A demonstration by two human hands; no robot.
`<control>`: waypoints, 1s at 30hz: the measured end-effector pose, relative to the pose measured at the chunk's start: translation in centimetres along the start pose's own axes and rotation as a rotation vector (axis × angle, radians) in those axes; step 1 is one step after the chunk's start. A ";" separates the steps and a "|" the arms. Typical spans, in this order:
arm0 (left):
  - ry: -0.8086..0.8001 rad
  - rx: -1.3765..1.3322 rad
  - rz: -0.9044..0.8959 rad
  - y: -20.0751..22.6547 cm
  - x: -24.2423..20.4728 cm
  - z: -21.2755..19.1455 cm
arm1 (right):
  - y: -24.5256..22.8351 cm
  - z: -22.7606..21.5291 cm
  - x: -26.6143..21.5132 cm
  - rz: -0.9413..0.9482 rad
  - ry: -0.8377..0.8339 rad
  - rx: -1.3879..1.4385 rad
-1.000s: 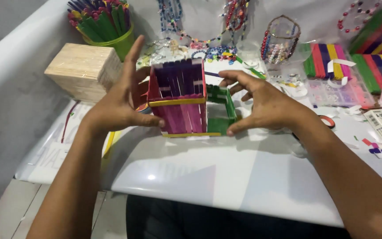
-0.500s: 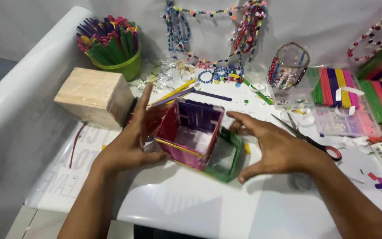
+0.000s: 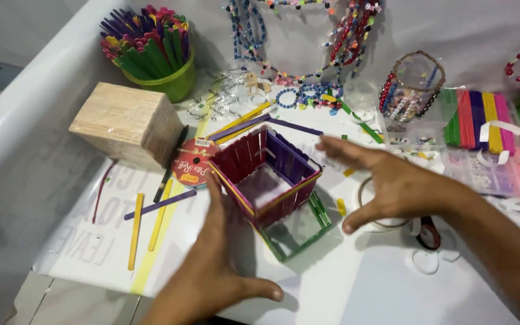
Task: Assembling a multi-colored container using popsicle sticks and double-sided tape.
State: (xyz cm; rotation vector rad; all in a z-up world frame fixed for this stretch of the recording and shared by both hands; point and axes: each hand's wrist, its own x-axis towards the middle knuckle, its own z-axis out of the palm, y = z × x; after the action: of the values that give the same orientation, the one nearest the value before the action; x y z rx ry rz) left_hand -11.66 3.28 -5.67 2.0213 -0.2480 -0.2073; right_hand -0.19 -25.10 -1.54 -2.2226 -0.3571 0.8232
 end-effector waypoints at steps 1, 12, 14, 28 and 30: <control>0.006 0.001 -0.001 0.1 0.3 0.5 | 0.8 0.3 -0.1 -0.005 -0.003 -0.003; -0.113 0.125 0.098 -0.1 1.3 -0.4 | 2.2 3.7 -4.8 0.243 0.038 -0.022; -0.115 0.141 0.113 0.3 1.6 -0.7 | 3.4 3.8 -3.9 -0.011 0.082 0.108; -0.260 0.154 0.187 -0.9 1.1 -1.2 | 2.2 6.0 -3.8 0.020 0.103 0.133; -0.245 0.165 0.113 -0.8 1.0 -1.3 | 2.4 5.9 -3.8 -0.063 0.161 0.143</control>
State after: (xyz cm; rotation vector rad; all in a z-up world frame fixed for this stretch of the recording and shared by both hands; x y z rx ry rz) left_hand -10.25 4.52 -5.86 2.1365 -0.5472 -0.3747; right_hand -6.96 -25.39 -4.65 -2.1160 -0.2798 0.6128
